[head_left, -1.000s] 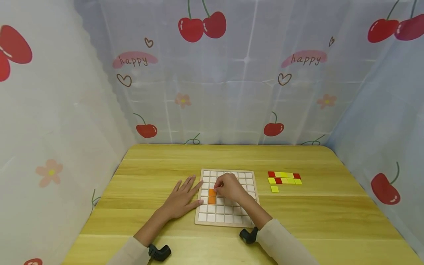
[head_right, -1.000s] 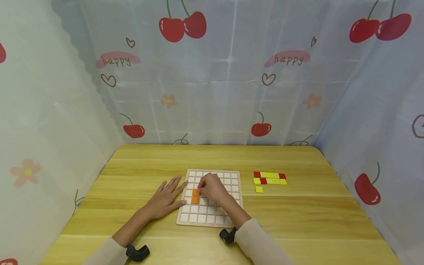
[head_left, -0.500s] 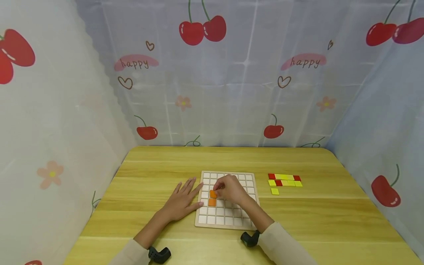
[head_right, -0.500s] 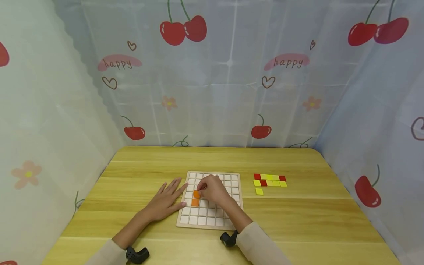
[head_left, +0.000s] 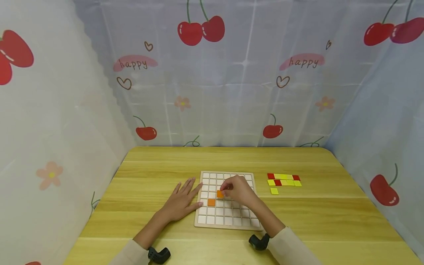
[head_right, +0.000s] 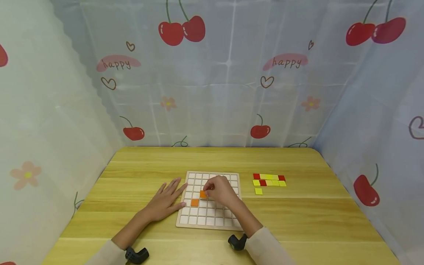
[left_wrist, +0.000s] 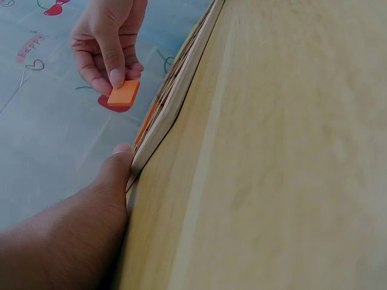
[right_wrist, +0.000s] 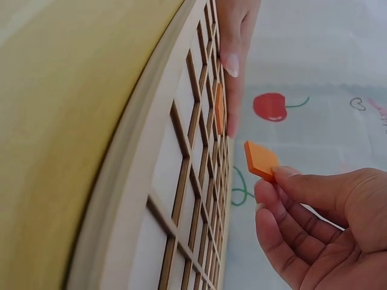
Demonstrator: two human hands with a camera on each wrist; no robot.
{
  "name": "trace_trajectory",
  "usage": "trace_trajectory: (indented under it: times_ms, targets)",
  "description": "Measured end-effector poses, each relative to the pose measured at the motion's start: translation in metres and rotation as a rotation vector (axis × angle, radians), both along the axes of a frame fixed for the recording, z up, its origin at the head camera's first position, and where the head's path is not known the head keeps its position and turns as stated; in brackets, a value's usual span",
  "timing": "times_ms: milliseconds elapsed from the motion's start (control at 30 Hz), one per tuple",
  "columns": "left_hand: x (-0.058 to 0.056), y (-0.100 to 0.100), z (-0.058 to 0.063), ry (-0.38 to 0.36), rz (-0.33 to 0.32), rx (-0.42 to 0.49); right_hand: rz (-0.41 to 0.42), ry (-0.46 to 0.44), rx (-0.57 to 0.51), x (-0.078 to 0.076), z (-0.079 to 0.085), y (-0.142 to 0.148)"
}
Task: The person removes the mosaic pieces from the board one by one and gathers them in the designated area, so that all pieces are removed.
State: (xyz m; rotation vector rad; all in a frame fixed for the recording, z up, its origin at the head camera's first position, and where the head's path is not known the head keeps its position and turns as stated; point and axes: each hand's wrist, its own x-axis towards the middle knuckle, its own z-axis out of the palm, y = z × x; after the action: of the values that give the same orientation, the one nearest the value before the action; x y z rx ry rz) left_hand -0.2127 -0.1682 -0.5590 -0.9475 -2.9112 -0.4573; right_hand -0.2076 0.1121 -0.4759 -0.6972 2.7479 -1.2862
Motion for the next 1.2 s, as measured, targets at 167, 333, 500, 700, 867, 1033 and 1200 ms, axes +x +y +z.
trace_trajectory:
  times_ms: [167, 333, 500, 700, 867, 1033, 1200]
  targets:
    - [0.000, -0.001, -0.001, 0.012, -0.007, 0.002, -0.021, -0.018, -0.013, 0.006, 0.001, 0.012]
    - [0.000, -0.002, -0.002, 0.028, -0.014, 0.020, -0.046, -0.013, -0.018, 0.010, 0.004, 0.022]
    - [0.002, -0.002, 0.000, 0.047, -0.034, 0.054, -0.069, -0.043, -0.031, 0.011, 0.006, 0.032]
    - [0.003, 0.000, 0.003, 0.050, -0.038, 0.048, -0.092, -0.041, -0.038, 0.012, 0.010, 0.046]
    - [0.003, -0.001, 0.005, 0.062, -0.034, 0.028, -0.107, -0.032, -0.063, 0.009, 0.014, 0.059]
    - [0.002, -0.001, 0.005, 0.067, -0.023, 0.023, -0.141, -0.039, -0.066, 0.004, 0.018, 0.071]
    - [0.004, 0.000, 0.004, 0.047, -0.032, 0.032, -0.166, -0.040, -0.061, 0.002, 0.021, 0.087]
